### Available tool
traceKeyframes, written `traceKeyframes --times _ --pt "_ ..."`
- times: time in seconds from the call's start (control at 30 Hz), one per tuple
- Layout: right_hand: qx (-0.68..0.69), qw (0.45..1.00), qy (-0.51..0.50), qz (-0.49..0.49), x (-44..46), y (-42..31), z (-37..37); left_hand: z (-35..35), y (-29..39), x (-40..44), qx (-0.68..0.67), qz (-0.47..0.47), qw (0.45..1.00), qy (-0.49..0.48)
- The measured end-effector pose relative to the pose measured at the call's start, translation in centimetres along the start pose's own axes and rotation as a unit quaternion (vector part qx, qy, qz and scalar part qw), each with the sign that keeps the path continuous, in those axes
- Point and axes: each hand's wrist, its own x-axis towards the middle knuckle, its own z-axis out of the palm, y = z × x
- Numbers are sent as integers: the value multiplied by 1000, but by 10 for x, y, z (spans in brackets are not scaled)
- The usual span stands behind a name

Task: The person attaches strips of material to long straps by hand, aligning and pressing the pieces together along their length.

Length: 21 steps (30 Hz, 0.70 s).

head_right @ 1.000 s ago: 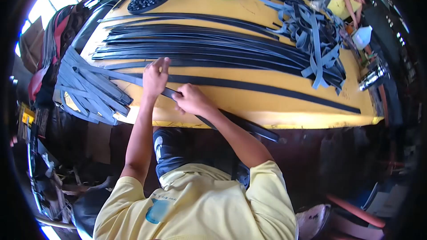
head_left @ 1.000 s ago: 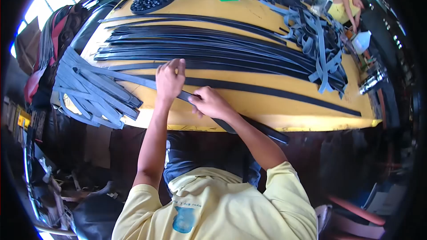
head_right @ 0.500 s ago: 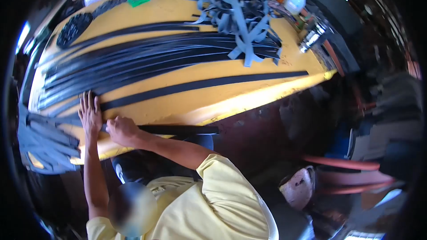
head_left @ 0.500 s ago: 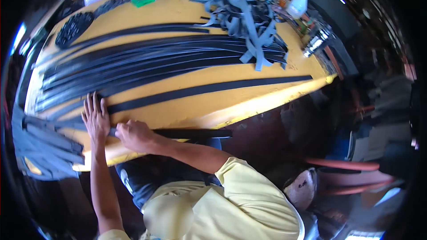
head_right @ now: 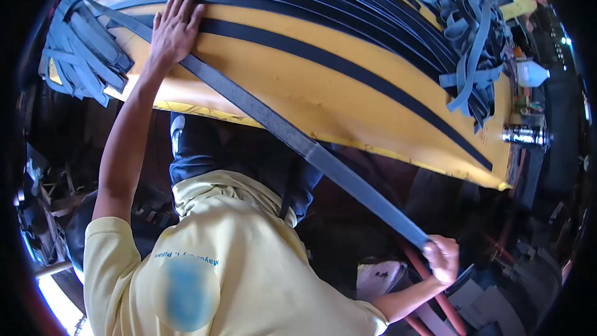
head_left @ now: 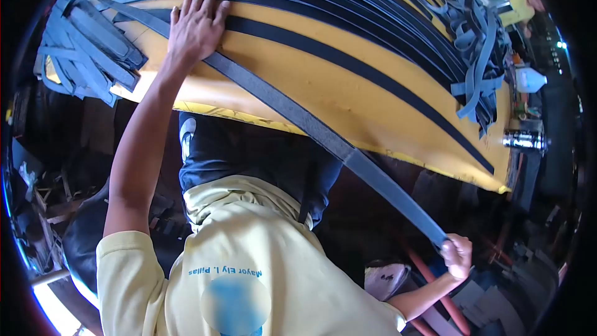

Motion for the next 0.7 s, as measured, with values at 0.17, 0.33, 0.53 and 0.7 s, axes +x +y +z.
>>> traceKeyframes --times 0.17,0.33,0.53,0.7 --pt "169 967 85 173 -99 101 -53 -3 1 0 8 4 1000 -12" --pt "224 927 166 252 -188 143 -108 7 -6 2 11 13 1000 12" --pt "168 855 368 326 -296 148 -160 12 -16 6 22 26 999 7" --pt "50 833 412 365 -397 156 -186 26 -54 28 56 32 998 12"
